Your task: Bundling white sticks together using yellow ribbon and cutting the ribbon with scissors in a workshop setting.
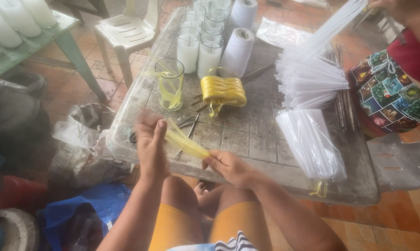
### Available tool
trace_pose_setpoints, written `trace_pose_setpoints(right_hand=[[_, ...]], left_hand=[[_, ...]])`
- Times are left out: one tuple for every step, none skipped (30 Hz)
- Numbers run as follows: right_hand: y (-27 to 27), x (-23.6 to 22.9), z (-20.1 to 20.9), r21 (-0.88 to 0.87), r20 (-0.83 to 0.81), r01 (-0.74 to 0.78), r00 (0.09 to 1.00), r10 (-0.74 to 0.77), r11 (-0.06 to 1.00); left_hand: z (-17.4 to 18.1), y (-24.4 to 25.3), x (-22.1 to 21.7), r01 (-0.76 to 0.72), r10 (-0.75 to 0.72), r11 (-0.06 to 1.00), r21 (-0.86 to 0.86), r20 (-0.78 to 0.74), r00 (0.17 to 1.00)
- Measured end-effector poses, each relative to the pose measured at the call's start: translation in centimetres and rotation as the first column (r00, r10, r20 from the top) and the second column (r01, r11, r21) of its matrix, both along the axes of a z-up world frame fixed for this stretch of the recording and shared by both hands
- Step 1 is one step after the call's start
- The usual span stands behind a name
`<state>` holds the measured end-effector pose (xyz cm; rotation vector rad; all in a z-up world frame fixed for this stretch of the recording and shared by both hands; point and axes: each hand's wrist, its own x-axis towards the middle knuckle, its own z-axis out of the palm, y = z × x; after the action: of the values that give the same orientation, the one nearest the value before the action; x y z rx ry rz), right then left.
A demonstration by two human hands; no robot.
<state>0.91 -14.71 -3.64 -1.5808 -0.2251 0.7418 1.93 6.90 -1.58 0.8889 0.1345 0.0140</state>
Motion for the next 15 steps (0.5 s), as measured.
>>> trace_pose_setpoints(right_hand=[[0.0,0.8,0.2,-0.322,0.157,-0.02,0.985,0.075,0.946],[0.1,2.0,0.6,-0.605,0.286,0.025,0.94,0.188,0.796],[1.7,1.4,3.6,-0.605,0.296,0.03,0.936,0.189,0.796],[3.4,0.6,6.5,-0.734,0.231,-0.035,0.926,0.298,0.678],[5.1,-0.2,9.3,-0.839,0.149,-0.094,0.907,0.393,0.536],[4.7,0.6,6.5,-0.841,0.145,-0.101,0.904,0.401,0.531],[4.3,1.5,3.7,-0.922,0.249,0.002,0.769,0.589,0.388],[3.9,2.9,1.1,-0.952,0.305,0.158,0.58,0.755,0.263],[3.4,3.1,2.9,-0.95,0.312,0.17,0.573,0.758,0.262],[2.9,3.1,4.5,-0.922,0.385,0.233,0.48,0.788,0.309],[2.3,3.0,6.1,-0.888,0.45,0.289,0.378,0.809,0.359],[2.1,3.2,7.3,-0.886,0.452,0.291,0.379,0.807,0.36],[1.9,3.5,8.5,-0.882,0.463,0.205,0.537,0.705,0.424],[1.7,3.8,9.7,-0.859,0.439,0.126,0.68,0.587,0.497],[1.7,4.2,9.3,-0.857,0.441,0.125,0.679,0.587,0.499]], left_hand=[[0.7,0.5,-0.3,-0.248,0.134,0.861,0.445,0.271,0.953],[1.6,1.1,-0.2,-0.53,0.107,0.487,0.695,0.554,0.825],[2.6,0.3,-0.6,-0.537,0.108,0.486,0.689,0.563,0.82],[3.5,-0.6,-1.2,-0.441,-0.304,0.319,0.839,0.532,0.791],[4.4,-1.4,-1.9,-0.395,-0.655,0.09,0.914,0.353,0.668],[3.4,-1.3,-1.6,-0.394,-0.648,0.091,0.915,0.354,0.675],[2.5,-1.1,-1.3,-0.317,-0.686,-0.075,0.945,0.182,0.705],[1.8,-1.0,-0.4,-0.253,-0.696,-0.244,0.936,0.012,0.718],[1.2,0.0,0.4,-0.265,-0.694,-0.243,0.933,0.024,0.72],[0.5,0.9,0.9,-0.132,-0.608,-0.304,0.943,-0.085,0.789],[-0.2,1.9,1.5,0.007,-0.511,-0.349,0.937,-0.196,0.837],[0.8,2.9,1.4,0.005,-0.512,-0.351,0.937,-0.196,0.836],[1.8,3.9,1.3,0.32,-0.586,-0.077,0.944,-0.303,0.751],[2.9,5.0,1.1,0.61,-0.68,0.174,0.773,-0.353,0.642],[2.7,4.5,0.4,0.609,-0.678,0.173,0.774,-0.355,0.644]])
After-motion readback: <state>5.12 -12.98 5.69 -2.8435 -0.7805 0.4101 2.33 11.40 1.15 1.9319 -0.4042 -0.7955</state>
